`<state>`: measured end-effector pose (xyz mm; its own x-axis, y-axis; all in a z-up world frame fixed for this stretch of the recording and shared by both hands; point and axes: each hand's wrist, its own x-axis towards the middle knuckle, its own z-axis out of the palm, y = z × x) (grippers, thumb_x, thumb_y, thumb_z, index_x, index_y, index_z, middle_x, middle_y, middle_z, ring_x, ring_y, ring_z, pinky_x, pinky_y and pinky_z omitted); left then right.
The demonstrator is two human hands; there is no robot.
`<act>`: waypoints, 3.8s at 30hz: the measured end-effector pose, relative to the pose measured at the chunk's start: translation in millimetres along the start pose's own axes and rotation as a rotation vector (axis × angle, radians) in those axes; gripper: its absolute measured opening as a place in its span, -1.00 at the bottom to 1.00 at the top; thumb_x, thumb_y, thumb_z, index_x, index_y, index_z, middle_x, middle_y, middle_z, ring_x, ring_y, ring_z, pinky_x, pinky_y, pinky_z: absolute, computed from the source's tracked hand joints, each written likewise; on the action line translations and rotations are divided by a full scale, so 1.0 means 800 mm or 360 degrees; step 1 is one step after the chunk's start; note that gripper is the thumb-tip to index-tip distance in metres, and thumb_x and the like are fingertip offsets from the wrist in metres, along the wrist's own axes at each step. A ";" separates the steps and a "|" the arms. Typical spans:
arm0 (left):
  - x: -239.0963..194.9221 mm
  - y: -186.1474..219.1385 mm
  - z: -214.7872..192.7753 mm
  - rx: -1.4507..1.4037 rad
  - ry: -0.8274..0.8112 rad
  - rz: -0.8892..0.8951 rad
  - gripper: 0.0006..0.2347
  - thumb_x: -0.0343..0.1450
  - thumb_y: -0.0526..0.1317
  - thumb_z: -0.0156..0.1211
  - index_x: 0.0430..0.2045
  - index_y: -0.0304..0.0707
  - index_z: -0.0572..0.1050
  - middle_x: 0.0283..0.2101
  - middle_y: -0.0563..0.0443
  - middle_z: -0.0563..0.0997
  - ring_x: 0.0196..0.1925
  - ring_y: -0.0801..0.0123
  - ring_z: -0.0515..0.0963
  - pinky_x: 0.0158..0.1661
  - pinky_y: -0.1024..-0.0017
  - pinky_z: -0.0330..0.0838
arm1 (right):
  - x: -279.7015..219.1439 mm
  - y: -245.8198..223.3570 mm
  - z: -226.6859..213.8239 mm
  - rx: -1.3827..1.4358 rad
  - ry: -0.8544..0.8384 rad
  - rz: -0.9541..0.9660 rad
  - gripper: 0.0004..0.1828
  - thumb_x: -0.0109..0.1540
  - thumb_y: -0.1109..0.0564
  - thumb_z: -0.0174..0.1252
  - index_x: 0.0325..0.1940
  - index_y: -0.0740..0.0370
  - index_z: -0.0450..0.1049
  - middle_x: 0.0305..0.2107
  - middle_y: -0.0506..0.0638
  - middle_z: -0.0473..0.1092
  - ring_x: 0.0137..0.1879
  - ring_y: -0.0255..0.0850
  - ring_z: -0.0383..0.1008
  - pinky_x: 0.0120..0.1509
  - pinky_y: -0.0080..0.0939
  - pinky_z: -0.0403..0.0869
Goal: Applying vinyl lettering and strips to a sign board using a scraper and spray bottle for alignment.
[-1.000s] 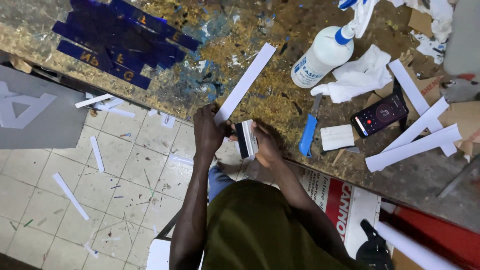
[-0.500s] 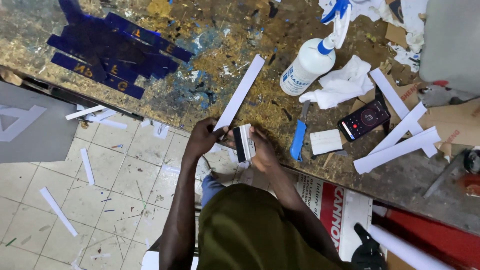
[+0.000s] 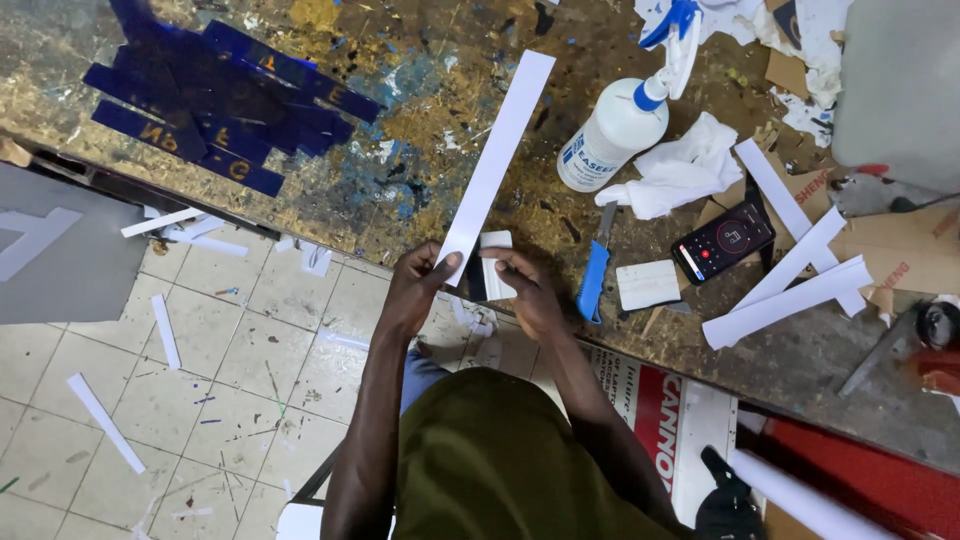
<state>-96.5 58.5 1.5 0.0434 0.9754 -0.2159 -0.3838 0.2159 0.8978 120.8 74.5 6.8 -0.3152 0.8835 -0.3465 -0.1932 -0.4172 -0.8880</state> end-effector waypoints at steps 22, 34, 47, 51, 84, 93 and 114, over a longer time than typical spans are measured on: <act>-0.073 0.040 -0.108 0.0090 0.0320 0.0554 -0.82 0.57 -0.32 0.50 -0.44 -0.30 0.63 -0.58 0.04 0.48 -0.34 0.52 0.46 -0.17 0.35 0.44 | 0.062 0.032 0.171 -0.0248 -0.0171 -0.0333 -0.72 0.39 0.08 0.51 0.11 0.28 0.76 -0.16 0.13 0.68 0.12 -0.12 0.63 0.44 0.35 0.52; -0.238 0.011 -0.193 0.0253 0.1175 0.0344 -0.98 0.55 -0.42 0.41 -0.19 -0.37 0.69 -0.38 0.03 0.59 -0.27 0.48 0.51 -0.14 0.42 0.47 | -0.007 0.031 0.229 -0.0680 -0.0553 -0.0298 -0.77 0.39 0.03 0.51 -0.06 0.27 0.78 -0.30 0.09 0.64 0.08 -0.22 0.58 0.35 0.16 0.58; -0.436 -0.270 -0.071 0.0649 0.2066 0.0110 -0.57 0.57 -0.22 0.44 0.29 -0.50 0.49 0.26 -0.65 0.56 0.39 -0.64 0.50 0.38 -0.42 0.36 | -0.144 0.246 0.154 -0.0692 -0.1413 0.0258 -0.85 0.35 0.18 0.51 -0.15 0.34 0.71 -0.13 0.06 0.62 0.32 -0.12 0.44 0.56 0.26 0.36; -0.485 -0.383 -0.076 0.0857 0.2227 -0.0370 -0.39 0.57 -0.07 0.43 0.51 -0.29 0.33 0.57 -0.50 0.30 0.68 -0.45 0.16 0.47 -0.47 0.22 | -0.183 0.275 0.162 -0.0789 -0.1537 0.0464 -0.85 0.38 0.14 0.49 -0.11 0.29 0.74 -0.12 0.02 0.59 0.33 -0.17 0.41 0.60 0.21 0.33; -0.413 -0.289 -0.367 0.1533 0.1346 -0.1542 -0.43 0.46 0.43 -0.03 0.00 0.02 0.61 -0.06 -0.30 0.79 0.07 -0.36 0.80 0.06 -0.08 0.51 | -0.046 0.310 0.232 -0.1063 -0.1581 0.0949 -0.68 0.46 0.06 0.40 -0.35 0.16 0.56 -0.33 0.07 0.45 0.02 -0.06 0.38 0.31 0.09 0.34; -0.204 -0.194 -0.478 0.1731 0.1318 -0.1162 -0.53 0.58 0.18 -0.10 0.13 -0.19 0.47 -0.16 -0.37 0.80 0.07 -0.21 0.82 0.34 0.01 0.22 | 0.069 0.246 0.299 -0.1043 -0.1497 0.0808 -0.76 0.43 0.07 0.41 -0.26 0.25 0.67 -0.25 0.06 0.56 0.17 -0.04 0.40 0.47 0.15 0.35; -0.124 -0.075 -0.599 0.0395 0.1859 0.0326 -0.79 0.72 -0.06 0.18 0.06 -0.19 0.49 -0.08 0.00 0.48 0.09 0.19 0.57 0.11 0.10 0.61 | 0.133 0.381 0.421 -0.1244 -0.0854 0.0220 -0.69 0.51 0.05 0.31 -0.24 0.28 0.64 -0.07 0.37 0.57 0.45 0.35 0.47 0.50 0.41 0.39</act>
<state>-519.9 -72.1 -215.2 -0.9051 0.3929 -0.1625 -0.0931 0.1897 0.9774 -284.4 -30.7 -199.0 -0.7100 0.5410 -0.4509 0.4911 -0.0787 -0.8676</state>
